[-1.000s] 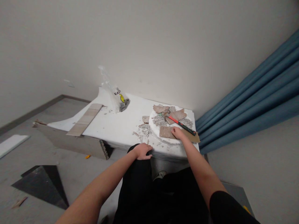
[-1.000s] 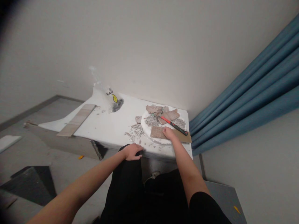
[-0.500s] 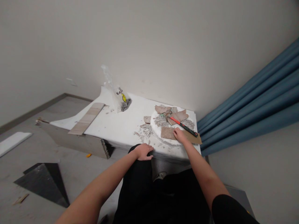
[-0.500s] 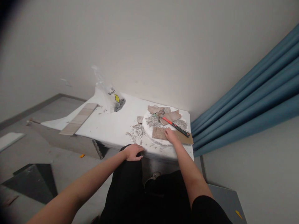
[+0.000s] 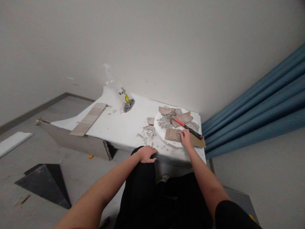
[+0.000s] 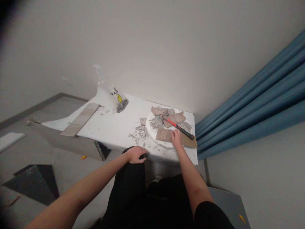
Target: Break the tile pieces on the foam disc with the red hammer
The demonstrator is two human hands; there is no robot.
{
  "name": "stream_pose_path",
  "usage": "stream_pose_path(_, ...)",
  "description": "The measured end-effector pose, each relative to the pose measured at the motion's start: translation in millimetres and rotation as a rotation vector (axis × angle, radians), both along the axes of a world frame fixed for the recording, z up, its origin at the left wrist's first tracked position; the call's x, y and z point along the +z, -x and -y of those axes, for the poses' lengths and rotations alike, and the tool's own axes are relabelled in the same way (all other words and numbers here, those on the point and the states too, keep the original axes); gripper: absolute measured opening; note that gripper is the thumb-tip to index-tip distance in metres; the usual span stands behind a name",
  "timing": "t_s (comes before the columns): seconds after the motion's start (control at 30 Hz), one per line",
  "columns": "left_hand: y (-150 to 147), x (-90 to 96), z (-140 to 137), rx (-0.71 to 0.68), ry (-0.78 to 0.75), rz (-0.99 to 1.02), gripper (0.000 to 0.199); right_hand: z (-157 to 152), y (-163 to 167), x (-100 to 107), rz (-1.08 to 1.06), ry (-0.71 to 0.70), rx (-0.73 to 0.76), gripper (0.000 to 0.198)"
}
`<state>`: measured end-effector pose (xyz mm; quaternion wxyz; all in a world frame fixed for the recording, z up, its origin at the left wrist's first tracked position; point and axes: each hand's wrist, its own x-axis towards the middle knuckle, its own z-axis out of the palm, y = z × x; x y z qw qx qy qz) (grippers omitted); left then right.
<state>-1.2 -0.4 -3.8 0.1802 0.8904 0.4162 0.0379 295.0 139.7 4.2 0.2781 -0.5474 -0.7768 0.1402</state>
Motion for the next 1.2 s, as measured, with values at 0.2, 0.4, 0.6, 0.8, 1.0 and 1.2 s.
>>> stream_pose_path(0.2,-1,2.6,0,0.003,0.008,-0.004,0.035,7,9,-2,0.026,0.028,-0.080,0.015)
stream_pose_path(0.4,-1,1.7,0,0.006,0.002,-0.011,0.036,23,26,17,0.040,0.020,-0.012,0.023)
stream_pose_path(0.6,-2,0.3,0,0.010,-0.005,-0.043,0.037,68,95,7,0.110,0.149,0.379,0.014)
stream_pose_path(0.8,-3,3.9,1,-0.005,0.000,-0.076,0.037,16,136,22,0.117,0.155,0.190,0.021)
stream_pose_path(1.0,-1,1.4,1,0.002,-0.001,-0.031,0.040,-9,61,32,0.160,0.100,-0.041,0.019)
stream_pose_path(1.2,-1,-4.6,-3,-0.022,0.015,-0.015,0.039,7,17,8,0.244,0.135,-0.017,0.013)
